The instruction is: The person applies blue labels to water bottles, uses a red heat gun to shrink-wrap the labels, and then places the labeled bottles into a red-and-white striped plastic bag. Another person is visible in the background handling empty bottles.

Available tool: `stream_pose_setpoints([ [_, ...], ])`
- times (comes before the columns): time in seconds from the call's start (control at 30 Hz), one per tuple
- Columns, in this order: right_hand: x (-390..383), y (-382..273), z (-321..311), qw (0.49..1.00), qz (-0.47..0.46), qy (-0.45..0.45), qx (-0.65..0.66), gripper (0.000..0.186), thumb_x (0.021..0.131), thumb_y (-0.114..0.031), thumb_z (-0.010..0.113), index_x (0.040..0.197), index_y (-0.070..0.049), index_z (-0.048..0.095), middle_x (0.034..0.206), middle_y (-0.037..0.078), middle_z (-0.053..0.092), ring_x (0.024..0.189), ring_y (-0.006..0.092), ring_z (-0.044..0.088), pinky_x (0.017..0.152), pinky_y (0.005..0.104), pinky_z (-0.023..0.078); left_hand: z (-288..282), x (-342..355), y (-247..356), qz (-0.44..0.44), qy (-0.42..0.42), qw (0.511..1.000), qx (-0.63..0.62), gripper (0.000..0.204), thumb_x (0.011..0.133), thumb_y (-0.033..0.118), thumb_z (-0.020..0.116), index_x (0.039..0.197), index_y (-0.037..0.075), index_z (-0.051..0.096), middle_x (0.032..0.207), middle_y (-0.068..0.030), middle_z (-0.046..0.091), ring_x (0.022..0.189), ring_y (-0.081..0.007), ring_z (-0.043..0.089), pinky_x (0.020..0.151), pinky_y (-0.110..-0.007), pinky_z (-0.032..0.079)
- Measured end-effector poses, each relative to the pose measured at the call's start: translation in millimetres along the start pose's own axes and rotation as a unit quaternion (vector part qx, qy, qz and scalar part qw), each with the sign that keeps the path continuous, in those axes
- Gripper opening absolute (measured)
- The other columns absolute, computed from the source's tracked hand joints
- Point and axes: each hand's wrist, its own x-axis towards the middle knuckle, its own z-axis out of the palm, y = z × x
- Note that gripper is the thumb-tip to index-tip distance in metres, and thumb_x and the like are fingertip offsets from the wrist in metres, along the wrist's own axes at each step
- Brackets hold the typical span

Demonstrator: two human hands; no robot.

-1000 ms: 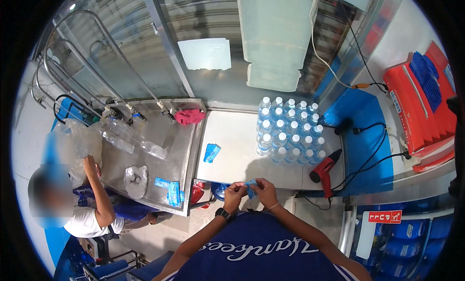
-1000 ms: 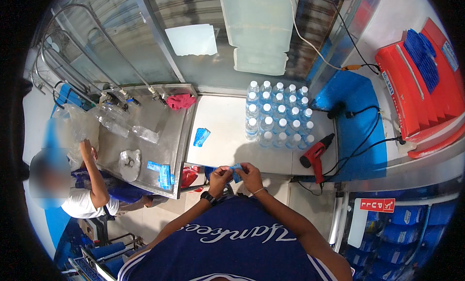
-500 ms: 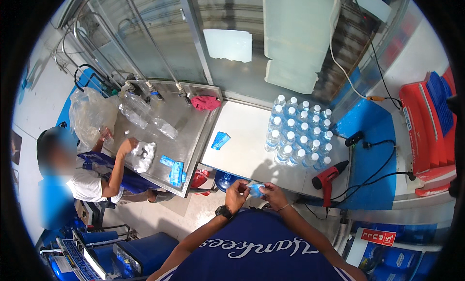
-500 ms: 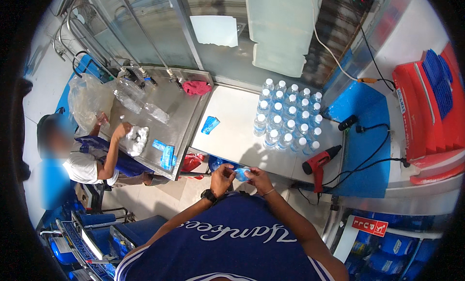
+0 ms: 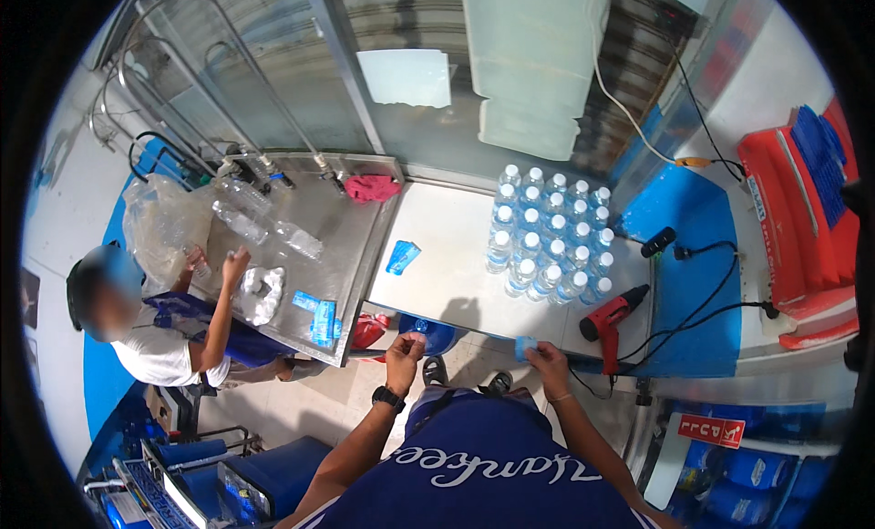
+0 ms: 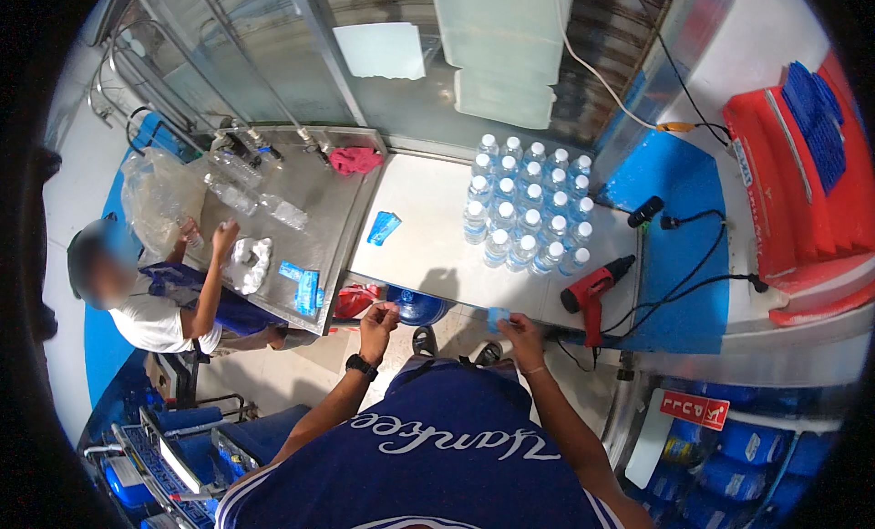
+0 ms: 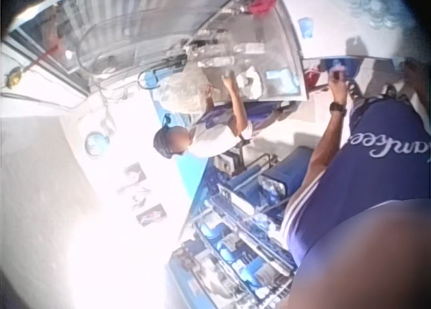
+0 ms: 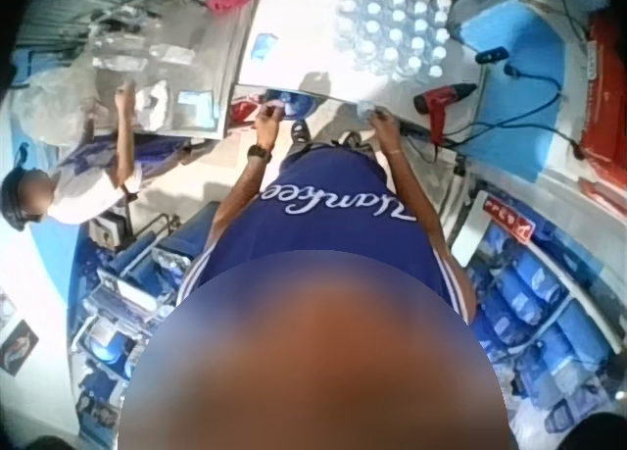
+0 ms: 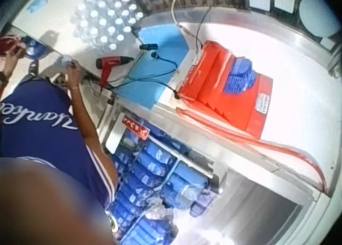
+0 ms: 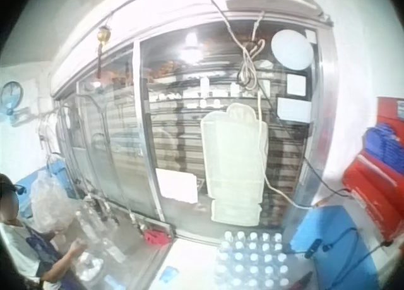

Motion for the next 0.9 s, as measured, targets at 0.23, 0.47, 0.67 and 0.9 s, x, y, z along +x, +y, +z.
stream_pose_setpoints([
  [0.23,-11,27,-24,0.997,-0.021,0.064,-0.036,0.019,0.093,-0.016,0.079,0.106,-0.004,0.071,0.09,-0.003,0.066,0.079,0.0064,0.058,0.072,0.0224,0.045,7,-1,-3,-0.089,0.002,0.994,-0.061,0.011,0.101,0.012,0.065,0.11,0.006,0.068,0.09,0.0001,0.067,0.077,-0.0078,0.06,0.071,-0.024,0.05],
  [0.47,-17,35,-15,0.994,-0.067,0.04,-0.071,0.033,0.09,-0.023,0.083,0.108,0.002,0.072,0.09,0.005,0.071,0.081,0.0125,0.064,0.076,0.0296,0.052,30,-19,-5,-0.018,-0.063,0.998,0.027,0.017,0.099,0.014,0.071,0.111,0.002,0.068,0.091,-0.0015,0.069,0.082,-0.0091,0.063,0.075,-0.025,0.051],
  [0.67,-11,24,-14,0.988,-0.029,0.044,-0.147,0.034,0.09,-0.023,0.082,0.112,0.001,0.071,0.089,0.005,0.072,0.077,0.0113,0.064,0.071,0.0293,0.052,20,-18,-7,-0.029,-0.041,0.997,0.06,0.018,0.1,0.013,0.07,0.113,0.001,0.067,0.094,-0.0025,0.07,0.084,-0.0096,0.063,0.077,-0.026,0.052],
  [0.9,-2,24,-14,0.991,-0.053,0.023,-0.12,0.031,0.09,-0.021,0.082,0.111,0.001,0.072,0.087,0.003,0.071,0.077,0.0099,0.064,0.071,0.0274,0.051,3,-20,-3,-0.033,-0.024,0.999,0.026,0.018,0.1,0.016,0.068,0.114,0.005,0.066,0.097,-0.0005,0.069,0.085,-0.0092,0.063,0.075,-0.026,0.051],
])
